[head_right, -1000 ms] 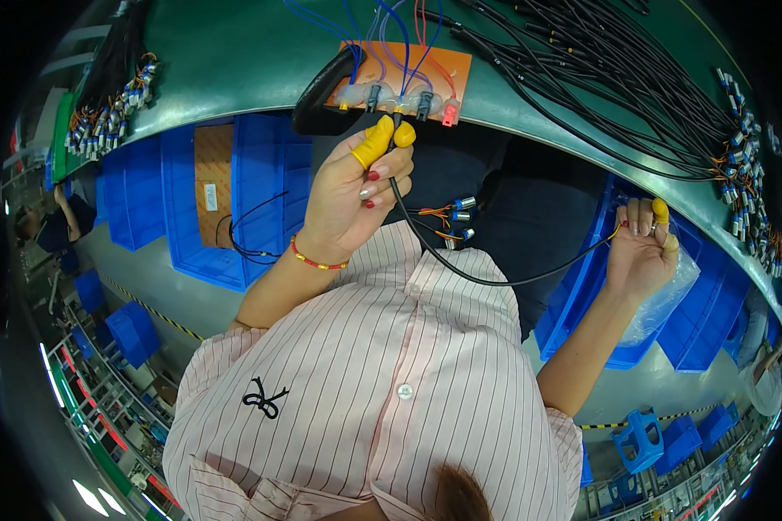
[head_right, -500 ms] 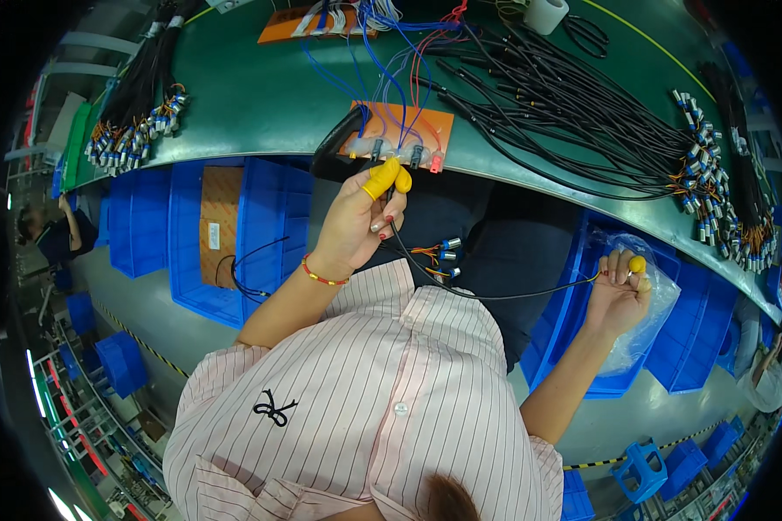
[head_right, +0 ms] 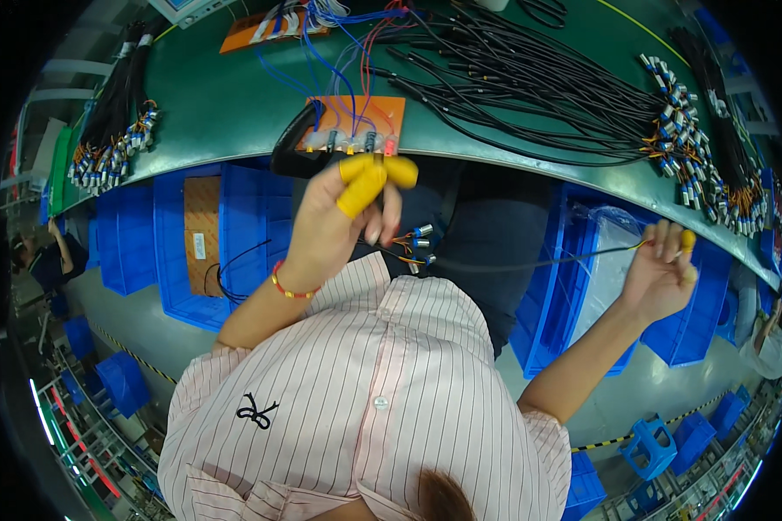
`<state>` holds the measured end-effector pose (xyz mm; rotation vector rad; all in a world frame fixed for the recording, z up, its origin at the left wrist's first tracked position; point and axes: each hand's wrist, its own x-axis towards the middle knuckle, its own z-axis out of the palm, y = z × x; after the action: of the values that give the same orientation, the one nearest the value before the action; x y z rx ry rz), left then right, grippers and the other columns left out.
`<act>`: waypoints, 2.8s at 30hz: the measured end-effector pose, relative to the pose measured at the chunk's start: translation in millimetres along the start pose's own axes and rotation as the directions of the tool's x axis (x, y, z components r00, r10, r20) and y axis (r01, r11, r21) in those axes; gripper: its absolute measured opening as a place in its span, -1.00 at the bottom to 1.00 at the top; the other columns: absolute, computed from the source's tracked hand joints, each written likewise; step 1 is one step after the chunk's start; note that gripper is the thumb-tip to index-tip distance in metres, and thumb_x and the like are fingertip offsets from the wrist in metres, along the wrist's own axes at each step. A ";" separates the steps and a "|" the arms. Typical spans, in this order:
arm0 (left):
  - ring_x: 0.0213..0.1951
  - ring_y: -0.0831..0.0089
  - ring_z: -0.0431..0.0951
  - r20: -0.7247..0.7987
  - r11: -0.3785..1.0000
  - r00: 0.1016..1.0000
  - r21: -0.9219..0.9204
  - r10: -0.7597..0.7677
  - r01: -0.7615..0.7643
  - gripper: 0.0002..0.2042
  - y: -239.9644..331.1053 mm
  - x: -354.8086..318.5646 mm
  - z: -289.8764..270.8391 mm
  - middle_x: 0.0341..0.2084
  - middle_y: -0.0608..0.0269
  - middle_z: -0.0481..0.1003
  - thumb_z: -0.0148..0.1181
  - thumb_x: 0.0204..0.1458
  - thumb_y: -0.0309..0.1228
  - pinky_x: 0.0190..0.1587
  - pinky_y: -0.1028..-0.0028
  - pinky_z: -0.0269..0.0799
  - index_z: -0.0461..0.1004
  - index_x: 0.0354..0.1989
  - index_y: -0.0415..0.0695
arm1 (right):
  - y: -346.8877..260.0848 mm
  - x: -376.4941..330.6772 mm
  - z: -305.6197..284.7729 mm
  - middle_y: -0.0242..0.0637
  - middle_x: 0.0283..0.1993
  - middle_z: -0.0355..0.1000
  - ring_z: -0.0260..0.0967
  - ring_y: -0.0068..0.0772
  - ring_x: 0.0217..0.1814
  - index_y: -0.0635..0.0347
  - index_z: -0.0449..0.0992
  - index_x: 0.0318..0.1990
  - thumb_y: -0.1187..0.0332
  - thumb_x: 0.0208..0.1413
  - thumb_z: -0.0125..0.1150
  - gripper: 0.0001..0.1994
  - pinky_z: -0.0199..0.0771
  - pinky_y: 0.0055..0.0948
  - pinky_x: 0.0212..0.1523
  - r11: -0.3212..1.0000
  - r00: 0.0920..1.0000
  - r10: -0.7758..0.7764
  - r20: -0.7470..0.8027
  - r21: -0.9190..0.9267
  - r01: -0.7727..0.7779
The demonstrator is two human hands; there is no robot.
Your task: Testing individual cable ends in a fixture and then bundling them with plastic wrap.
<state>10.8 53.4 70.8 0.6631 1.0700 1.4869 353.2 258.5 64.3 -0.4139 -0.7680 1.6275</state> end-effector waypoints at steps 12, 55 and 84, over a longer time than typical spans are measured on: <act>-0.10 0.44 0.54 0.233 0.973 0.970 0.198 0.068 -0.116 -0.69 11.4 26.7 -15.6 -0.16 0.16 0.55 0.04 0.23 -0.49 0.05 0.47 0.42 0.38 0.12 -0.31 | -33.7 150.0 -39.4 -0.21 -0.46 0.11 0.00 -0.35 -0.35 0.59 0.38 -0.14 0.40 -0.26 0.00 -0.53 0.05 -0.31 -0.12 0.997 0.994 -0.060 0.092 -0.045 0.064; -0.32 0.51 0.51 -0.177 0.847 0.970 0.530 0.166 -0.048 -0.81 -44.2 -24.3 -83.2 -0.33 0.23 0.54 0.17 0.11 -0.55 -0.21 0.57 0.41 0.55 -0.11 -0.25 | 32.2 -23.2 23.5 -0.30 -0.39 0.27 0.22 -0.46 -0.27 0.41 0.37 0.04 0.42 0.22 0.05 -0.70 0.27 -0.36 -0.01 0.982 0.886 0.039 -0.461 -0.147 -0.119; -0.73 0.76 0.12 -0.222 0.990 0.973 -0.137 -0.058 0.028 -0.79 -45.8 -7.3 -54.8 -0.65 0.29 0.41 0.05 0.26 -0.35 -0.65 0.72 -0.03 0.50 -0.16 -0.25 | 72.0 -34.6 13.6 -0.32 -0.52 -0.04 -0.12 -0.43 -0.39 0.11 0.10 -0.58 0.46 -0.15 -0.01 -0.83 -0.04 -0.41 -0.24 0.951 0.947 0.308 -0.097 0.031 -0.306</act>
<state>-14.3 30.2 7.7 0.3809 1.1379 1.6081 299.0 217.9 19.8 -0.6243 -0.6361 1.8855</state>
